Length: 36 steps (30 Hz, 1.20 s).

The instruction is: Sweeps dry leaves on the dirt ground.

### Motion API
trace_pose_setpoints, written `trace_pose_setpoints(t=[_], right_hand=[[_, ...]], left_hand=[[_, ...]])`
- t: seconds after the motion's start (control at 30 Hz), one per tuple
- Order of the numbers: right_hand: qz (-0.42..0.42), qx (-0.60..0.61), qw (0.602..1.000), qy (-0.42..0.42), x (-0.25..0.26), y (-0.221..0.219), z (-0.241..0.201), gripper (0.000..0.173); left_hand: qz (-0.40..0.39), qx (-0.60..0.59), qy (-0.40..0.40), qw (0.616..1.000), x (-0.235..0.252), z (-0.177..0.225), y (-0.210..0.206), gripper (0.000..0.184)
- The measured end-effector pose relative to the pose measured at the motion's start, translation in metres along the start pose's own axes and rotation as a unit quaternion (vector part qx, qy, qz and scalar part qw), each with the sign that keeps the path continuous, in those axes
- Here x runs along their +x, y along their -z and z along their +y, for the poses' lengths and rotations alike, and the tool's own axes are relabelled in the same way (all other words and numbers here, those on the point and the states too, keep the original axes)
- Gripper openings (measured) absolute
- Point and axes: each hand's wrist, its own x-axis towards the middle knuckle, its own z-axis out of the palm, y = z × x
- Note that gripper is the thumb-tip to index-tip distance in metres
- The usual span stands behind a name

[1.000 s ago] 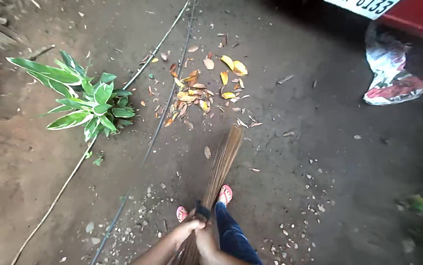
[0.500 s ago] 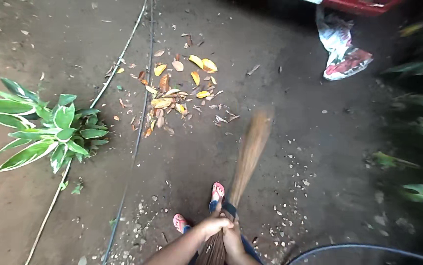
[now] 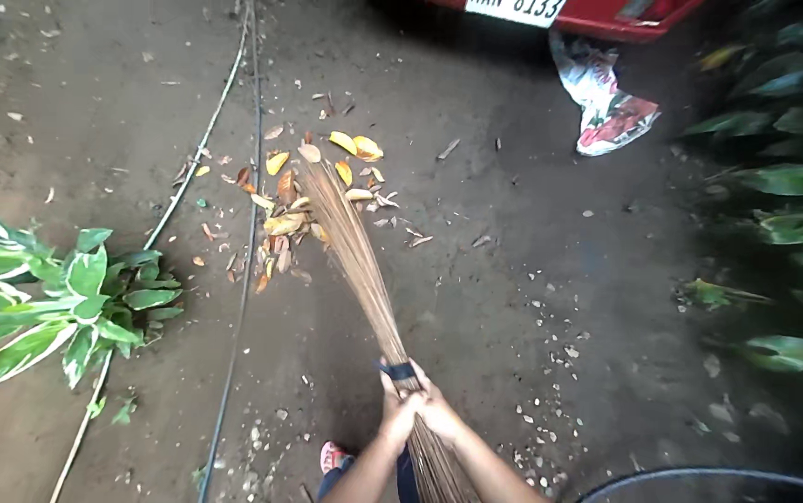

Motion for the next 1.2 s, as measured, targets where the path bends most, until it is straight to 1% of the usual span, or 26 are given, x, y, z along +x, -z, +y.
trace_pose_setpoints(t=[0.1,0.13,0.17,0.2,0.23,0.3,0.33,0.37,0.4,0.47,0.5,0.53,0.57,0.6,0.63,0.67,0.73,0.8,0.87,0.93,0.97,1.03,1.07,1.1,1.13,1.2], right_hand=[[0.141,0.068,0.988,-0.015,-0.013,-0.001,0.002,0.076],[0.179,0.085,0.98,-0.025,-0.003,-0.006,0.001,0.072],[0.203,0.093,0.974,-0.043,0.011,-0.008,-0.004,0.065],[0.198,0.088,0.974,-0.069,0.026,-0.007,-0.011,0.059],[0.165,0.069,0.979,-0.093,0.041,0.001,-0.019,0.051],[0.052,0.015,0.993,-0.103,0.059,0.027,-0.035,0.048],[0.011,0.001,0.996,-0.084,0.06,0.041,-0.039,0.051],[-0.009,0.002,0.998,-0.057,0.055,0.055,-0.038,0.057],[-0.012,0.01,0.999,-0.032,0.046,0.071,-0.033,0.065],[0.01,0.0,1.0,-0.016,0.011,0.101,-0.032,0.092],[0.028,-0.006,0.999,-0.031,-0.007,0.117,-0.036,0.1],[0.053,-0.016,0.997,-0.055,-0.024,0.134,-0.039,0.102],[0.091,-0.027,0.992,-0.082,-0.037,0.154,-0.038,0.105],[0.134,-0.022,0.985,-0.103,-0.049,0.175,-0.035,0.106],[0.175,0.006,0.979,-0.106,-0.057,0.198,-0.032,0.105],[0.211,0.048,0.971,-0.099,-0.063,0.219,-0.03,0.1],[0.261,0.14,0.949,-0.106,-0.056,0.247,-0.034,0.072],[0.296,0.215,0.921,-0.131,-0.012,0.253,-0.052,0.044],[0.303,0.284,0.897,-0.149,0.057,0.232,-0.087,0.021],[0.233,0.303,0.907,-0.178,0.12,0.186,-0.12,0.024],[0.178,0.265,0.926,-0.2,0.144,0.154,-0.137,0.026],[0.045,0.118,0.965,-0.231,0.179,0.092,-0.166,0.03],[-0.008,0.058,0.968,-0.243,0.19,0.071,-0.178,0.046],[-0.052,0.018,0.967,-0.247,0.193,0.058,-0.192,0.067],[-0.085,-0.006,0.968,-0.238,0.191,0.058,-0.204,0.082],[-0.111,-0.031,0.972,-0.205,0.168,0.083,-0.229,0.086]], left_hand=[[-0.104,0.052,0.06,0.991,0.014,0.0,-0.006,0.108],[-0.12,0.066,0.08,0.987,0.025,0.007,-0.004,0.101],[-0.111,0.067,0.086,0.988,0.036,0.014,-0.004,0.094],[-0.083,0.055,0.088,0.991,0.046,0.019,-0.006,0.089],[-0.039,0.033,0.085,0.995,0.053,0.023,-0.011,0.083],[0.058,-0.009,0.055,0.997,0.057,0.028,-0.035,0.07],[0.073,-0.012,0.035,0.997,0.056,0.027,-0.047,0.071],[0.06,-0.005,0.018,0.998,0.053,0.025,-0.057,0.078],[0.021,0.008,0.014,1.0,0.046,0.022,-0.067,0.091],[-0.101,0.078,0.04,0.991,0.03,0.02,-0.078,0.109],[-0.185,0.135,0.063,0.971,0.025,0.026,-0.076,0.108],[-0.256,0.194,0.083,0.943,0.025,0.034,-0.073,0.101],[-0.313,0.238,0.106,0.913,0.03,0.044,-0.067,0.099],[-0.342,0.26,0.119,0.895,0.039,0.054,-0.059,0.098],[-0.335,0.262,0.122,0.897,0.051,0.065,-0.049,0.096],[-0.292,0.249,0.119,0.916,0.064,0.075,-0.036,0.09],[-0.151,0.212,0.121,0.958,0.084,0.103,-0.01,0.074],[-0.013,0.192,0.123,0.974,0.103,0.133,0.024,0.065],[0.071,0.176,0.125,0.974,0.121,0.158,0.056,0.058],[0.11,0.181,0.142,0.967,0.132,0.175,0.081,0.052],[0.124,0.187,0.159,0.961,0.137,0.184,0.089,0.051],[0.134,0.195,0.187,0.953,0.144,0.202,0.095,0.052],[0.135,0.2,0.195,0.951,0.147,0.21,0.096,0.052],[0.13,0.208,0.203,0.948,0.149,0.216,0.095,0.052],[0.12,0.22,0.207,0.946,0.153,0.222,0.094,0.052],[0.094,0.244,0.21,0.942,0.161,0.232,0.091,0.054]])
